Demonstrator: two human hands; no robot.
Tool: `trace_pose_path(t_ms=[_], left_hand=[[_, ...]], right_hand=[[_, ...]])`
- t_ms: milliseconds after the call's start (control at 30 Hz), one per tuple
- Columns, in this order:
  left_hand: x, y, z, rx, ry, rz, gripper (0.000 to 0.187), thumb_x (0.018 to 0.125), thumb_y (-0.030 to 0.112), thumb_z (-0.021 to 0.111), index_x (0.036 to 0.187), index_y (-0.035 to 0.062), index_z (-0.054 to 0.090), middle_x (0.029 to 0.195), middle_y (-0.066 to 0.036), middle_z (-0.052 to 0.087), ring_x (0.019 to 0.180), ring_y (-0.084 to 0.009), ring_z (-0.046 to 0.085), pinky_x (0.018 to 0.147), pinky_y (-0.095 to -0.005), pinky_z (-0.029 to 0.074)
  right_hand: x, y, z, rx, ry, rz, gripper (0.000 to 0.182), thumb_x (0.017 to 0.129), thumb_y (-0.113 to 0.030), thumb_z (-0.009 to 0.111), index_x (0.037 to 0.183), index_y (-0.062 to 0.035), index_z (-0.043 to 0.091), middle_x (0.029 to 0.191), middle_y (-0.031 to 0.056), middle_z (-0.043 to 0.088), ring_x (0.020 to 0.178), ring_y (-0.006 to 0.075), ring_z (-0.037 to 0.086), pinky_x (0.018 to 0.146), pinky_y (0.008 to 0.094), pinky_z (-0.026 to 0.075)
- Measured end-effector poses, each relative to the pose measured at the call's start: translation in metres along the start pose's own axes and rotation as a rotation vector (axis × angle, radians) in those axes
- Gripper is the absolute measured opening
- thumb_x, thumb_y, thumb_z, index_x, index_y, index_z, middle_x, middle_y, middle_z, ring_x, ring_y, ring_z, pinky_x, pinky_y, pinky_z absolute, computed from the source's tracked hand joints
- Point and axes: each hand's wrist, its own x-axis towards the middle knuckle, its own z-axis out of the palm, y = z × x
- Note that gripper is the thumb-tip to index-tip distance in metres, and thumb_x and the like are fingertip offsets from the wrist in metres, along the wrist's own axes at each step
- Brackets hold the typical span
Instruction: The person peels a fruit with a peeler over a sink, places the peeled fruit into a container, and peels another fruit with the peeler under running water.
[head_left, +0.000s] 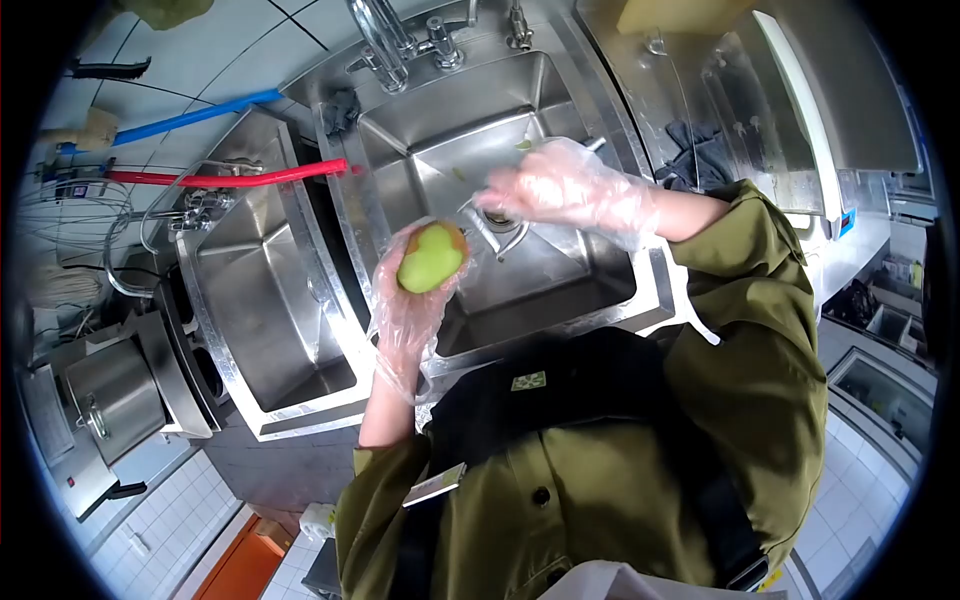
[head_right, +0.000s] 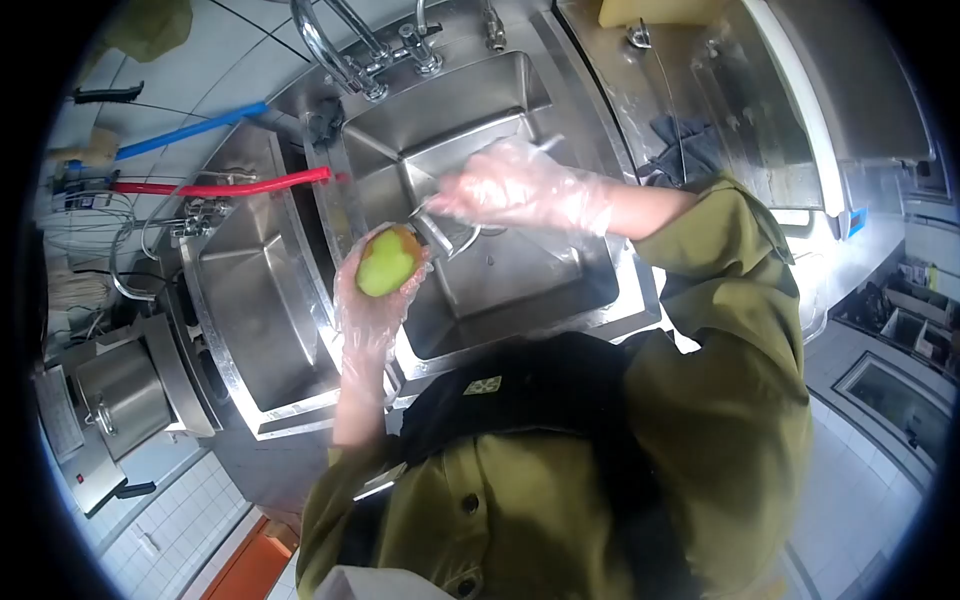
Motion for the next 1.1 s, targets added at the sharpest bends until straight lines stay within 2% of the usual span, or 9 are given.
trace_pose_path(t_ms=[67,367,500,633,667,767,900,1033,1100], left_hand=[[-0.007,0.001,0.014,0.109,-0.014,0.074,0.056,0.087,0.048,0.053,0.123,0.0062,0.042,0.112,-0.016,0.056,0.103,-0.0352,0.057,0.079,-0.0377,0.053],[-0.030,0.009,0.020,0.202,-0.334,0.104,0.050,0.076,0.027,0.071,0.115,0.0064,0.046,0.111,-0.010,0.051,0.104,-0.0233,0.053,0.090,-0.0363,0.045],[-0.021,0.010,0.010,0.342,-0.152,0.141,0.053,0.075,0.028,0.073,0.117,0.0073,0.046,0.113,-0.007,0.048,0.106,-0.0209,0.051,0.093,-0.0336,0.042],[-0.019,0.011,0.013,0.432,-0.201,0.077,0.053,0.075,0.029,0.073,0.116,0.0073,0.047,0.113,-0.006,0.048,0.108,-0.0173,0.048,0.094,-0.0309,0.040],[-0.020,0.014,0.011,0.486,-0.232,0.150,0.056,0.072,0.031,0.076,0.114,0.0068,0.048,0.112,-0.008,0.049,0.106,-0.0205,0.051,0.090,-0.0335,0.044],[-0.034,0.022,0.015,0.301,-0.594,0.120,0.058,0.073,0.032,0.072,0.119,0.0085,0.045,0.111,-0.015,0.050,0.100,-0.0276,0.055,0.076,-0.0442,0.053],[-0.031,0.012,0.018,0.187,-0.160,0.289,0.054,0.077,0.036,0.068,0.120,0.0100,0.048,0.120,-0.014,0.049,0.107,-0.0280,0.052,0.076,-0.0423,0.054],[-0.018,0.005,0.005,0.204,-0.013,0.191,0.043,0.086,0.040,0.057,0.118,0.0124,0.047,0.118,-0.007,0.051,0.104,-0.0237,0.054,0.079,-0.0395,0.051],[-0.014,0.001,0.006,0.166,0.024,0.171,0.041,0.089,0.038,0.054,0.120,0.0122,0.047,0.119,-0.007,0.051,0.104,-0.0237,0.054,0.078,-0.0380,0.050]], right_hand=[[0.019,-0.040,-0.021,-0.369,0.270,-0.145,0.038,0.083,-0.033,0.063,0.061,-0.0086,0.045,0.043,0.0055,0.042,0.038,0.0255,0.049,0.037,0.0345,0.039],[0.018,0.023,-0.031,-0.478,0.136,-0.246,0.034,0.086,-0.034,0.059,0.065,-0.0070,0.053,0.044,0.0084,0.045,0.042,0.0247,0.053,0.040,0.0358,0.042],[0.018,-0.013,-0.060,-0.217,0.047,-0.042,0.035,0.090,-0.039,0.054,0.071,-0.0097,0.059,0.042,0.0084,0.042,0.037,0.0249,0.048,0.038,0.0359,0.040],[0.030,-0.029,-0.034,-0.224,0.511,-0.504,0.027,0.089,-0.041,0.055,0.103,-0.0183,0.059,0.047,0.0038,0.043,0.039,0.0172,0.045,0.036,0.0299,0.036],[0.026,-0.018,-0.023,-0.601,0.704,-0.586,0.022,0.086,-0.035,0.056,0.096,-0.0157,0.061,0.054,0.0047,0.048,0.047,0.0206,0.050,0.041,0.0326,0.040],[0.021,0.014,-0.028,-0.596,-0.408,0.147,0.027,0.086,-0.043,0.056,0.083,-0.0184,0.067,0.067,0.0055,0.062,0.059,0.0207,0.062,0.052,0.0357,0.048],[0.000,0.006,-0.015,-0.092,-0.273,0.311,0.028,0.085,-0.038,0.059,0.080,-0.0115,0.064,0.062,0.0098,0.057,0.052,0.0217,0.057,0.042,0.0350,0.041],[0.009,-0.027,-0.026,-0.449,-0.280,0.183,0.035,0.084,-0.037,0.061,0.071,-0.0056,0.057,0.058,0.0113,0.053,0.049,0.0219,0.055,0.041,0.0345,0.041],[0.015,-0.046,-0.028,-0.442,0.227,-0.108,0.036,0.084,-0.037,0.061,0.067,-0.0065,0.052,0.054,0.0084,0.049,0.045,0.0211,0.052,0.040,0.0339,0.040]])
